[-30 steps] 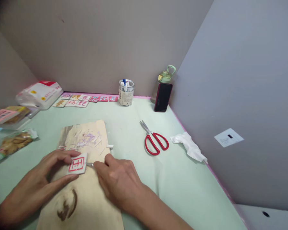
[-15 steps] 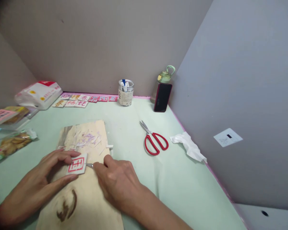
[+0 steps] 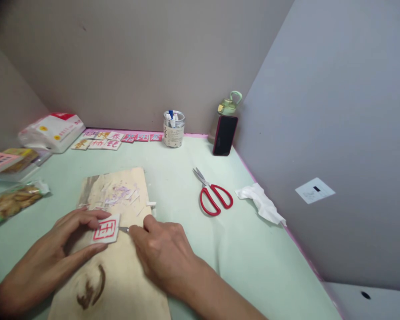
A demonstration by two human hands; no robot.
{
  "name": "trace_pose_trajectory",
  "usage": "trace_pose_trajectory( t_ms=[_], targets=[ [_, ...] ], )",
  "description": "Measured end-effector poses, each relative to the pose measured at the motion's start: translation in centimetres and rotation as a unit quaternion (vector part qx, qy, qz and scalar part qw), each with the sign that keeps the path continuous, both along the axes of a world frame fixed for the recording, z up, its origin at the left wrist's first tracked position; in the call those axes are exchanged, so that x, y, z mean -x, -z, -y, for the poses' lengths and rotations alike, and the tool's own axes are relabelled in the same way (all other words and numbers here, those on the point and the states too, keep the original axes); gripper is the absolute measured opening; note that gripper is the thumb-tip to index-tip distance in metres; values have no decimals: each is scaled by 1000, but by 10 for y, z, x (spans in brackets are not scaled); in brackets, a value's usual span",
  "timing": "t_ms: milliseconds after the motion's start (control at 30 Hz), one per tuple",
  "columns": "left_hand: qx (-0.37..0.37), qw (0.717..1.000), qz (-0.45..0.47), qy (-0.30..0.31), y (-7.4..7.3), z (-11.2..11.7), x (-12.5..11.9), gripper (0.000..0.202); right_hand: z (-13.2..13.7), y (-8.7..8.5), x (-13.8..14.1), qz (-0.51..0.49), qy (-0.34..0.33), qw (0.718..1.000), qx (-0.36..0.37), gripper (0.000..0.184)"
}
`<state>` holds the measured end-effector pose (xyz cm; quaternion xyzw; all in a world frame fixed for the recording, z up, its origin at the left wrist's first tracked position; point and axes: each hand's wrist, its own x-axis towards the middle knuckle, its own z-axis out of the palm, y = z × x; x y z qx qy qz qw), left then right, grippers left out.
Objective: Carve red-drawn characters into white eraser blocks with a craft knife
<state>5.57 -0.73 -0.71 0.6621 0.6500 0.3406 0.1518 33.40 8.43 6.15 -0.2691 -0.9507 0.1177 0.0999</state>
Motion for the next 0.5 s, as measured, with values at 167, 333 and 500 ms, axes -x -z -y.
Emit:
trace_pose_trajectory(
  t_ms=[167,333,500],
  targets=[
    [-5,1000,-1,6,0,1,1,42,2,0,2,13,-2,1000,-6,15],
    [-9,1000,-1,12,1,2,2,40,5,2,4,10,-1,1000,-19,19],
    [-19,1000,0,11,0,0,0,41,6,4,6,18,16,999,-30,18]
  ],
)
